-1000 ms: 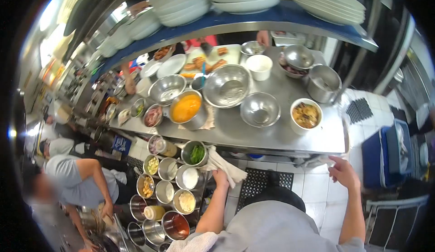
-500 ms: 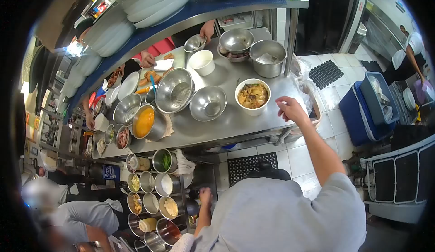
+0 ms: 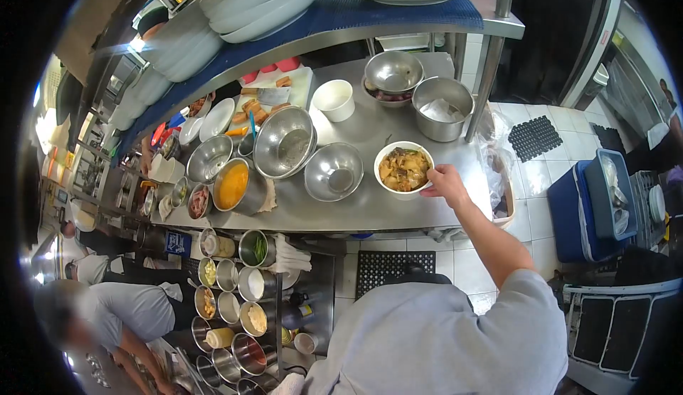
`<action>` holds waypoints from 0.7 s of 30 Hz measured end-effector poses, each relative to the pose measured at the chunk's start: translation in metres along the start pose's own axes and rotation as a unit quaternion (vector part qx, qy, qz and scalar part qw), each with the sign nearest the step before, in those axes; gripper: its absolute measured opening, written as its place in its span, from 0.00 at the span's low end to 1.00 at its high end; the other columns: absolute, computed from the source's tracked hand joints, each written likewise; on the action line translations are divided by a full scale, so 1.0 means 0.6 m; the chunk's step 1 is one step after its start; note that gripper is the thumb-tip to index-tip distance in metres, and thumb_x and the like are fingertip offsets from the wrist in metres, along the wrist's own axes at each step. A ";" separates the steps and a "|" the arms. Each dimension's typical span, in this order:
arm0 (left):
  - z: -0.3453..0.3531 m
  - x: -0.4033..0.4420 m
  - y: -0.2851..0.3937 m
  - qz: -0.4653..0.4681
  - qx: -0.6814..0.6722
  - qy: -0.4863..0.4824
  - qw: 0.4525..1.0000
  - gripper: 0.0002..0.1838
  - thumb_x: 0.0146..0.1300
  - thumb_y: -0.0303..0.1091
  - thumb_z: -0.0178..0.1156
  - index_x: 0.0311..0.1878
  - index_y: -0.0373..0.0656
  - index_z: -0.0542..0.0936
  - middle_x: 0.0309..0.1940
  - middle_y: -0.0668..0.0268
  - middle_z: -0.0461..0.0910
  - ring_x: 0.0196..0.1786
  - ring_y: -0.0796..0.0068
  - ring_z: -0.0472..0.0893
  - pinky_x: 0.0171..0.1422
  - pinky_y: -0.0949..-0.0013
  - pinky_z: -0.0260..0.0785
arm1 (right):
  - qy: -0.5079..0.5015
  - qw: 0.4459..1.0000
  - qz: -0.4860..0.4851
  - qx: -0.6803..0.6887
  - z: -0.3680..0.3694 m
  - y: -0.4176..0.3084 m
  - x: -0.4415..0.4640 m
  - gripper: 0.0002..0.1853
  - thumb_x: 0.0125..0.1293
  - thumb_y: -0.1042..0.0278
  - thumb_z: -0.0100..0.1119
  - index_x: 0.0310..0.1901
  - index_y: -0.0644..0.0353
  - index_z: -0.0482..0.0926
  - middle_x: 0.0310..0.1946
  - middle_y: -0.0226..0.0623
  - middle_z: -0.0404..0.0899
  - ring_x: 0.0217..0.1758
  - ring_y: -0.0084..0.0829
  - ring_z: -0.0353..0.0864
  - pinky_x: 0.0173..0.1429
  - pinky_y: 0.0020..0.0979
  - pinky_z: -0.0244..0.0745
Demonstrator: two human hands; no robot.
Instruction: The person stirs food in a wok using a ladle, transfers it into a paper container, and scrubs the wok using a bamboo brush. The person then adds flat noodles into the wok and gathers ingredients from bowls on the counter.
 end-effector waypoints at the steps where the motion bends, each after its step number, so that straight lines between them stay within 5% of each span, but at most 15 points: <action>1: 0.004 0.002 0.011 0.009 -0.021 0.004 1.000 0.17 0.61 0.30 0.52 0.53 0.38 0.67 0.33 0.61 0.74 0.29 0.73 0.75 0.28 0.70 0.68 | 0.001 1.000 0.003 0.017 -0.001 0.000 0.000 0.18 0.61 0.71 0.49 0.46 0.80 0.71 0.37 0.50 0.79 0.30 0.40 0.85 0.35 0.31 0.85; 9: -0.042 0.047 0.048 0.076 -0.193 0.048 0.977 0.09 0.66 0.30 0.48 0.48 0.40 0.69 0.29 0.62 0.73 0.26 0.74 0.74 0.24 0.72 0.67 | -0.016 1.000 0.011 -0.013 -0.027 -0.081 -0.012 0.18 0.57 0.75 0.49 0.45 0.83 0.68 0.35 0.53 0.77 0.31 0.45 0.85 0.35 0.37 0.87; 12: -0.087 0.078 -0.005 0.043 -0.184 -0.043 0.981 0.08 0.65 0.34 0.48 0.42 0.41 0.72 0.27 0.64 0.72 0.25 0.74 0.74 0.26 0.71 0.69 | -0.033 0.997 -0.044 -0.045 -0.001 -0.140 -0.012 0.14 0.57 0.76 0.49 0.40 0.81 0.69 0.34 0.53 0.76 0.31 0.48 0.84 0.38 0.39 0.87; 13: -0.087 0.061 -0.016 0.002 -0.153 0.043 0.987 0.09 0.64 0.36 0.48 0.38 0.43 0.74 0.26 0.65 0.73 0.27 0.72 0.75 0.29 0.69 0.71 | -0.048 0.994 -0.072 -0.068 0.013 -0.161 -0.008 0.12 0.57 0.77 0.48 0.39 0.81 0.69 0.34 0.53 0.76 0.32 0.49 0.84 0.39 0.40 0.87; 15: -0.104 0.070 -0.043 -0.026 -0.147 0.029 0.988 0.09 0.64 0.36 0.48 0.39 0.43 0.74 0.28 0.64 0.74 0.28 0.70 0.76 0.30 0.67 0.72 | -0.018 0.993 -0.009 0.120 0.050 -0.200 0.010 0.08 0.58 0.77 0.48 0.34 0.77 0.69 0.34 0.54 0.76 0.34 0.54 0.83 0.39 0.40 0.87; 19: -0.112 0.086 -0.093 -0.083 -0.146 -0.005 0.986 0.09 0.64 0.36 0.49 0.42 0.44 0.74 0.30 0.64 0.76 0.31 0.67 0.78 0.32 0.64 0.73 | -0.054 0.983 -0.030 0.172 0.119 -0.262 0.138 0.06 0.60 0.77 0.47 0.30 0.72 0.68 0.34 0.54 0.76 0.36 0.54 0.83 0.39 0.40 0.87; 21: -0.109 0.079 -0.080 -0.021 -0.148 0.037 0.988 0.09 0.64 0.34 0.49 0.44 0.42 0.73 0.32 0.62 0.76 0.31 0.67 0.78 0.32 0.63 0.73 | -0.063 0.985 -0.053 0.155 0.159 -0.296 0.229 0.06 0.62 0.76 0.47 0.30 0.70 0.68 0.35 0.56 0.76 0.36 0.54 0.83 0.38 0.40 0.87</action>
Point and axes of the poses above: each hand's wrist, its own x-axis towards the middle knuckle, its own z-axis out of the palm, y = z × x, the point moved 3 cm from there along x, towards the middle knuckle
